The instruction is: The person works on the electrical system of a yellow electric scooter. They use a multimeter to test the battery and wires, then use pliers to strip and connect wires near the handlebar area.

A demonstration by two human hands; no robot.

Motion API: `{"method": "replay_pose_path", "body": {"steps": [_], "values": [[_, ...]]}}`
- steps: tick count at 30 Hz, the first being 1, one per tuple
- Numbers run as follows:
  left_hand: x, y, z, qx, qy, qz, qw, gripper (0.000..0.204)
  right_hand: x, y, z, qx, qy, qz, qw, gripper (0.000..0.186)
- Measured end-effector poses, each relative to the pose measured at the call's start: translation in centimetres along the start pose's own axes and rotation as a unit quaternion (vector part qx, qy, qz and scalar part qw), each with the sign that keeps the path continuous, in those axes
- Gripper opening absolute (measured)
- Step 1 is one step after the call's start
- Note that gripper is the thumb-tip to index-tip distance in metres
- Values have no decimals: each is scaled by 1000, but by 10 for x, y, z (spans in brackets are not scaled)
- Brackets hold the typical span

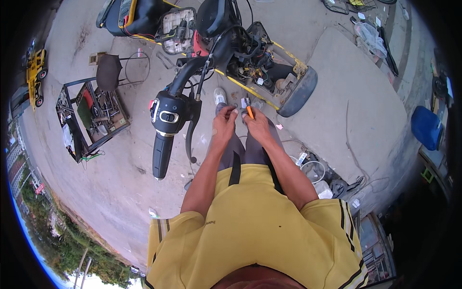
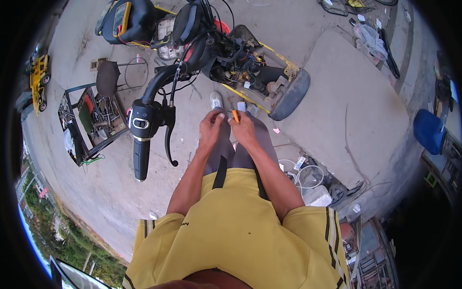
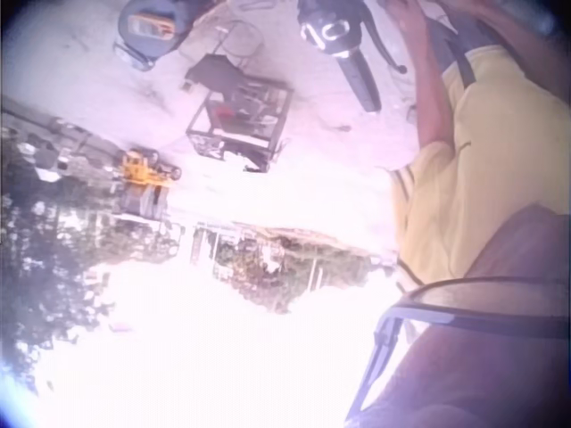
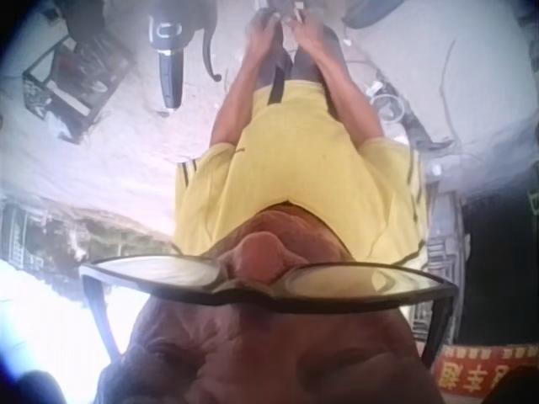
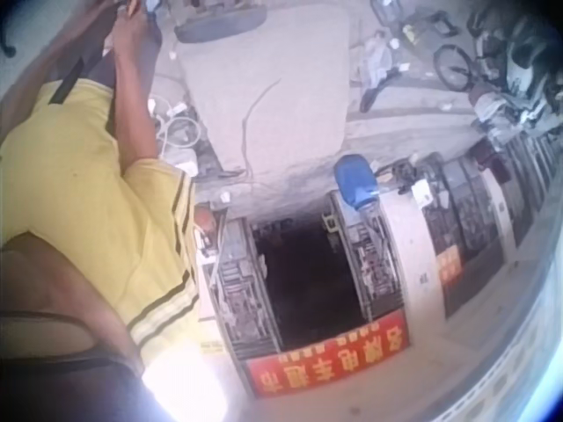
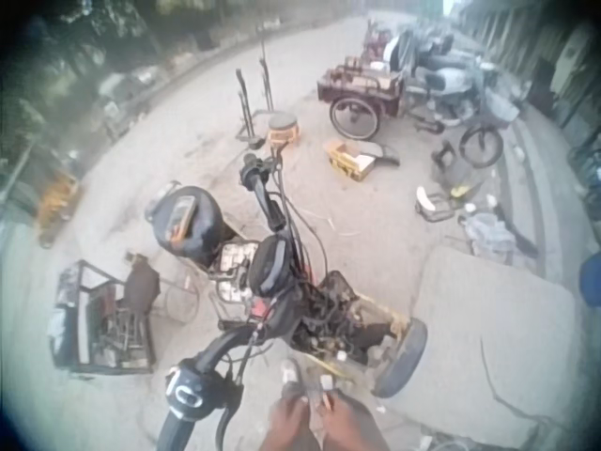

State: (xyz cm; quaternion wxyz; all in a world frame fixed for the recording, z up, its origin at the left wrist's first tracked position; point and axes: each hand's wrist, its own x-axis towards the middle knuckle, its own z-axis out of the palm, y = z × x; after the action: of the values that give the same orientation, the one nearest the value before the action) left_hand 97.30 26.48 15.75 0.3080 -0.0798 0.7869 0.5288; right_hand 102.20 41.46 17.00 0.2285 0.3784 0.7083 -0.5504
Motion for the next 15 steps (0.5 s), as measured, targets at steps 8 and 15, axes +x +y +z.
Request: {"method": "replay_pose_path", "body": {"steps": [8, 15], "values": [[82, 47, 34, 308, 99, 129, 937, 24, 27, -5, -39, -23, 7, -3, 1000, 41], [106, 37, 39, 340, 89, 134, 927, 21, 36, -11, -36, -19, 89, -133, 987, 34]]}}
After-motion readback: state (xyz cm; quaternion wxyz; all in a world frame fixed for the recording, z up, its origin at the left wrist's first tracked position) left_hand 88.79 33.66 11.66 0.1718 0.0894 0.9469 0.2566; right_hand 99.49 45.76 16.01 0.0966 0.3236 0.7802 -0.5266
